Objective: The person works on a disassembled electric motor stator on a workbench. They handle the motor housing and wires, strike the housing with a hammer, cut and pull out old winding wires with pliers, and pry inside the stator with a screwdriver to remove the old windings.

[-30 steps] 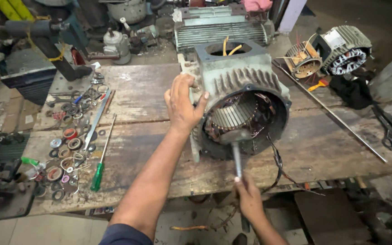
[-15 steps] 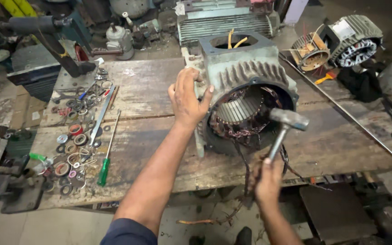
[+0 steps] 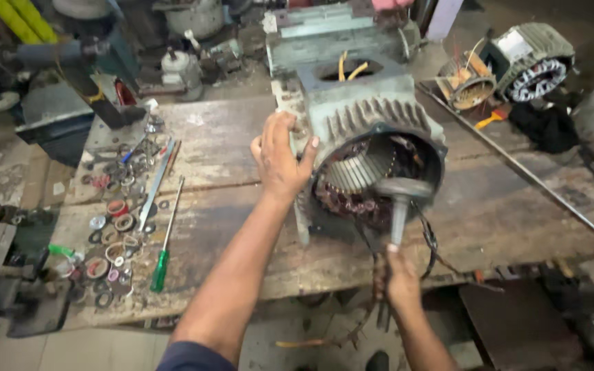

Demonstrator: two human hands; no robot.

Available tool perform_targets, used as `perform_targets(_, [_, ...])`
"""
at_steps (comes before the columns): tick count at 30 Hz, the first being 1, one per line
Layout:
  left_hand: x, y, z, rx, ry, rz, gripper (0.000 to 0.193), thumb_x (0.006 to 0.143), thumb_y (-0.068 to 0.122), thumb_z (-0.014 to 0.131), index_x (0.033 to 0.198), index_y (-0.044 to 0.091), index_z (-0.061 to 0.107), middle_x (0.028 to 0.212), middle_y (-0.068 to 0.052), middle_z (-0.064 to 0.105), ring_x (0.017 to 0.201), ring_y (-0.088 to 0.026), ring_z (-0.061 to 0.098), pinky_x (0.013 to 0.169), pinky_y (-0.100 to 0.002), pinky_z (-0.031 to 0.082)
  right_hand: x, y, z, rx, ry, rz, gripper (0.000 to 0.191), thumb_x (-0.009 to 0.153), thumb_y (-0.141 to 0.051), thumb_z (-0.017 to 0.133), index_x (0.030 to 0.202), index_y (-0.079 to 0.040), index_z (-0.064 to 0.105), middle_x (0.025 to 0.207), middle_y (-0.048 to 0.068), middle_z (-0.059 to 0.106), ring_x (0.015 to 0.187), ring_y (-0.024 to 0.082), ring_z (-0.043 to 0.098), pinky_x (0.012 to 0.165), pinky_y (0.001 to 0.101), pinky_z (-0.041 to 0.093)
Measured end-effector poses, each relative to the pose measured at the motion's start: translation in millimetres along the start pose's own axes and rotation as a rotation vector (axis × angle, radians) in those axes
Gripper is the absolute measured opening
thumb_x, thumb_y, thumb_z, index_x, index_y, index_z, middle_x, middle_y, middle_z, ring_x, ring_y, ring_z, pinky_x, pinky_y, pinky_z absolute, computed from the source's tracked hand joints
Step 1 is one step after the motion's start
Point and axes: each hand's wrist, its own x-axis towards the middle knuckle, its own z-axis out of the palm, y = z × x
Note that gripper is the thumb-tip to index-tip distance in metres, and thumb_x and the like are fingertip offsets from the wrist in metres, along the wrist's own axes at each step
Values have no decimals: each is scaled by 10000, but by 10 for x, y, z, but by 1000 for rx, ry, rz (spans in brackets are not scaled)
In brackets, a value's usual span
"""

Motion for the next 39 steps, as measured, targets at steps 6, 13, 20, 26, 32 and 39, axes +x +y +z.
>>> perform_targets(6, [12, -26, 23, -2, -11, -23, 530, 936, 430, 695, 1312, 86, 552, 1327, -124, 617, 1371, -330, 535, 1042, -484, 357, 21, 186, -22, -947, 232, -1278, 470, 1266, -450, 450, 1168, 5, 509, 967, 159, 678, 988, 203, 638, 745, 329, 541])
perform_targets(13, [-18, -8, -4, 16, -16, -16, 524, 939, 409, 704, 1323, 87, 547, 1356, -131, 604, 1382, -334, 528, 1044, -493, 356, 76, 104, 96, -291, 116, -231, 463, 1083, -540, 520, 927, -105, 549, 636, 44, 504, 486, 178, 475, 429, 332, 393])
perform_targets(20, [-6, -32, 19, 13, 13, 23, 543, 936, 397, 714, 1329, 71, 530, 1352, -122, 596, 1374, -327, 525, 1043, -485, 344, -127, 32, 214, -188, -22, -91, 350, 1019, -479, 512, 974, -135, 561, 576, 35, 505, 429, 165, 489, 371, 333, 395])
perform_targets(26, [-16, -28, 32, 8, -20, -34, 505, 932, 376, 703, 1303, 75, 540, 1360, -123, 589, 1367, -318, 525, 1051, -477, 338, -268, -382, 189, -41, -94, -129, 277, 1043, -395, 440, 974, -127, 462, 594, 15, 479, 402, 154, 451, 328, 327, 366])
perform_targets(32, [1, 22, -20, -7, -55, -26, 448, 939, 356, 695, 1256, 73, 553, 1352, -120, 597, 1352, -314, 537, 1043, -473, 346, -431, -442, 238, -33, -220, -31, 368, 1054, -446, 397, 970, -115, 535, 588, 34, 493, 410, 142, 445, 349, 302, 359])
perform_targets(39, [1, -32, 21, -37, -78, 19, 366, 974, 314, 669, 1190, 44, 549, 1339, -159, 594, 1333, -362, 547, 1078, -499, 409, -560, -240, 172, -178, -329, 203, 396, 1024, -475, 434, 922, -107, 539, 581, 39, 497, 405, 146, 455, 342, 311, 370])
